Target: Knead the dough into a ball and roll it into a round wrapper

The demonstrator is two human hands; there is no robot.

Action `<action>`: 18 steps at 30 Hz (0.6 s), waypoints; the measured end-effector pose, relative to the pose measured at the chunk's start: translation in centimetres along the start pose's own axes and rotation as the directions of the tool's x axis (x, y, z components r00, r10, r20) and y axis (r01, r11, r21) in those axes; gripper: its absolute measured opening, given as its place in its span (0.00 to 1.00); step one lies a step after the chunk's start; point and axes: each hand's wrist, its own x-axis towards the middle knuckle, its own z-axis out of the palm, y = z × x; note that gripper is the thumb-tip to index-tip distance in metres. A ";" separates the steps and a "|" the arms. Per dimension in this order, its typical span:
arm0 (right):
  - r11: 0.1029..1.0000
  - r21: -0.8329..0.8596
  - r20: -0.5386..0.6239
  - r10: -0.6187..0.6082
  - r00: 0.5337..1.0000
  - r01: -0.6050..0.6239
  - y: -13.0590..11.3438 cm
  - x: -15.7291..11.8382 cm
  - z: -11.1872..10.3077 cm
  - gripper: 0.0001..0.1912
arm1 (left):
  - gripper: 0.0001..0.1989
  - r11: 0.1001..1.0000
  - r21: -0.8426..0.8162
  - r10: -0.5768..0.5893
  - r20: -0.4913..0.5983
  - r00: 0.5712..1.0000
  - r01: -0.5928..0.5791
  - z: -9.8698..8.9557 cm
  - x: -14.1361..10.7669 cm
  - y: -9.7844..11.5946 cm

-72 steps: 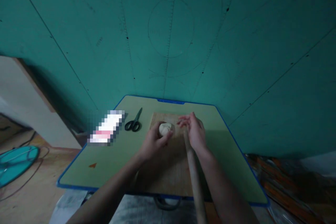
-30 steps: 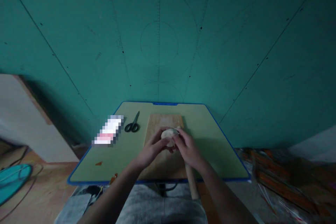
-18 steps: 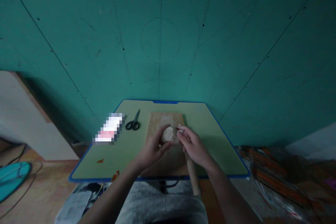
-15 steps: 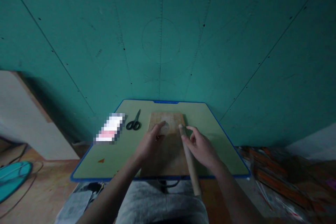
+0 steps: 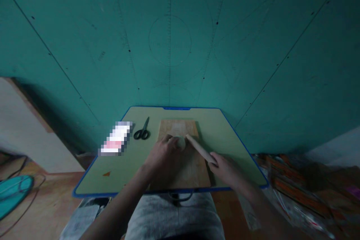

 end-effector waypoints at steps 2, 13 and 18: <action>0.999 -0.039 -0.012 0.002 1.000 -0.002 0.5 0.1 -0.8 0.09 | 0.15 0.999 0.029 0.032 -0.034 0.999 -0.031 0.2 0.3 -0.5; 0.994 -0.010 -0.129 -0.107 0.986 0.107 2.3 1.0 -3.1 0.14 | 0.19 0.974 -0.139 0.173 -0.068 0.983 -0.181 1.1 -0.1 -1.4; 0.983 0.054 -0.136 -0.169 0.976 0.177 0.6 1.5 -3.5 0.12 | 0.19 0.967 -0.249 -0.006 -0.227 0.974 -0.052 -2.6 -0.5 -1.8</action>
